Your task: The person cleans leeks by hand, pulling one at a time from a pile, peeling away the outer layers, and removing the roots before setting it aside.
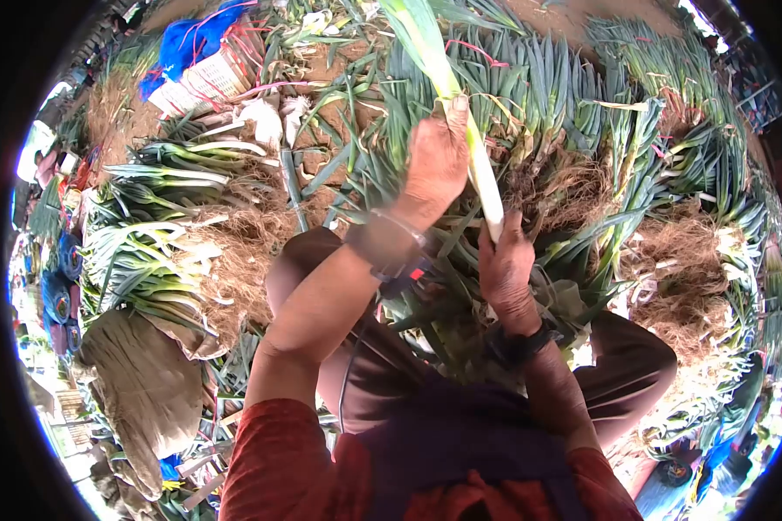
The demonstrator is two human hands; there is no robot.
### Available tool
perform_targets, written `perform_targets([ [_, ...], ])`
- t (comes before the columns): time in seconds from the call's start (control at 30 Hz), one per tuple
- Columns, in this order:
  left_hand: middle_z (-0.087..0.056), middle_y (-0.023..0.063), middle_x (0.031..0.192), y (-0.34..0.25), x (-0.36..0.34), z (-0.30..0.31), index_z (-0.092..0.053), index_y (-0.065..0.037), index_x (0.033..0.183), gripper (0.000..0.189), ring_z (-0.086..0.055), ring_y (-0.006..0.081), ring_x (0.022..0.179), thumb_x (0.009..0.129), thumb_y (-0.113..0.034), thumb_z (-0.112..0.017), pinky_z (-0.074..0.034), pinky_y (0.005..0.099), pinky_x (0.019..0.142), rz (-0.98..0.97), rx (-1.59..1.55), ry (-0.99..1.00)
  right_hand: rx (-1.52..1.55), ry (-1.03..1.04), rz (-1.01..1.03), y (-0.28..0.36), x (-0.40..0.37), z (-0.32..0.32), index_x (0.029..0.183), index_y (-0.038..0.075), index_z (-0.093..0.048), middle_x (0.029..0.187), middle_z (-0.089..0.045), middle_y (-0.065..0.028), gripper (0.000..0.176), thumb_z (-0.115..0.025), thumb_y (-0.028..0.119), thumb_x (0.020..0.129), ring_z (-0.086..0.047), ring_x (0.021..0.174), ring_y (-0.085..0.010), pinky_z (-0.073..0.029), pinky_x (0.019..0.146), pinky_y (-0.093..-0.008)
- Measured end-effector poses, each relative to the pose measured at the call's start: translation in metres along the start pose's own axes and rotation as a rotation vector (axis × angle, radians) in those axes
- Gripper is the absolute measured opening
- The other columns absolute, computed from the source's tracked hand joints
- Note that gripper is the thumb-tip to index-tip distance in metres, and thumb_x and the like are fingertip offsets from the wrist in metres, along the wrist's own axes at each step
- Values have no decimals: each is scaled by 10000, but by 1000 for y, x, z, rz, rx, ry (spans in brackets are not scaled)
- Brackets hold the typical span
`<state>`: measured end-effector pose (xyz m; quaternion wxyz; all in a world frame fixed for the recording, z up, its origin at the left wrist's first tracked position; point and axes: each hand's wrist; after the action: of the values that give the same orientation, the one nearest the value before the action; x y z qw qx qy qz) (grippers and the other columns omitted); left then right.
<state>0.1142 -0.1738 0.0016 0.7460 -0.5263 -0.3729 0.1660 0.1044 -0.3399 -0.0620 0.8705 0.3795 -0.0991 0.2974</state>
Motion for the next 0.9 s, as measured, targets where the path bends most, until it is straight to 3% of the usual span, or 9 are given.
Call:
perform_targets([
  [0.13,-628,168,616,-2,-6,27,-660,-24,788,361,-628,331,551,992,-306,-561,-493,391,521,-337,502,127,-106,-11,38,-10,15,13,1064,2,-509,758,-628,-227,259,-661,104,882,-628,708,-445,-490,577,-491],
  [0.2,-607,107,664,-15,-23,35,-652,-66,988,162,-615,278,579,943,-217,-616,-487,377,544,-449,263,577,-79,49,34,-21,21,17,1066,28,-579,851,-651,-202,268,-659,150,842,-639,776,-435,-511,657,-503],
  [0.27,-613,92,767,-44,-42,36,-640,-67,1199,340,-589,213,583,884,-186,-694,-489,352,596,-174,125,1107,109,81,152,-29,22,20,1049,40,-628,904,-661,-175,316,-699,186,777,-644,788,-403,-526,686,-468],
  [0.37,-646,79,828,-18,-47,29,-624,-61,1232,403,-615,124,719,865,-192,-729,-496,319,664,-353,142,1182,393,124,-43,-61,19,-1,1049,17,-623,858,-655,-101,237,-653,160,863,-649,733,-282,-522,649,-390],
  [0.4,-669,73,875,-44,-17,51,-616,-63,1247,423,-631,110,795,863,-196,-736,-508,310,709,-50,318,1536,496,126,-109,-41,22,9,1043,12,-622,854,-650,-79,209,-637,148,886,-644,735,-245,-519,642,-375],
  [0.53,-622,158,1264,-13,21,86,-543,-69,1341,662,-580,255,1203,945,-600,-523,-458,402,1038,175,-386,608,478,197,37,2,23,25,1087,14,-626,863,-677,-43,250,-566,229,976,-645,748,-133,-532,653,-285],
  [0.73,-595,89,804,0,11,24,-517,-71,1182,550,-553,199,651,961,-575,-510,-467,343,622,285,-1155,5,79,145,13,9,20,-11,1243,65,-584,1003,-703,-140,444,-708,30,819,-684,946,-272,-539,860,-342],
  [0.83,-510,29,657,-5,13,11,-523,-70,1086,485,-462,151,523,980,-543,-504,-411,305,492,269,-1148,-219,167,-58,510,22,37,12,1163,31,-625,1146,-652,-145,447,-710,-45,731,-592,1169,-296,-483,996,-389],
  [0.9,-487,18,644,-3,20,13,-520,-74,1050,472,-436,138,505,998,-540,-466,-400,300,479,346,-1084,-304,306,28,524,20,36,15,1116,20,-635,1133,-649,-144,408,-712,-45,721,-594,1163,-302,-477,1007,-411],
])
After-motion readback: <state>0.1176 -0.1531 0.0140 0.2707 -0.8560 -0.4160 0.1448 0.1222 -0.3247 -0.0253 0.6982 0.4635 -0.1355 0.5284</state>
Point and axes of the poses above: each hand's wrist, its own x-axis towards the middle knuckle, its own z-axis out of the back of the hand, y = z × x
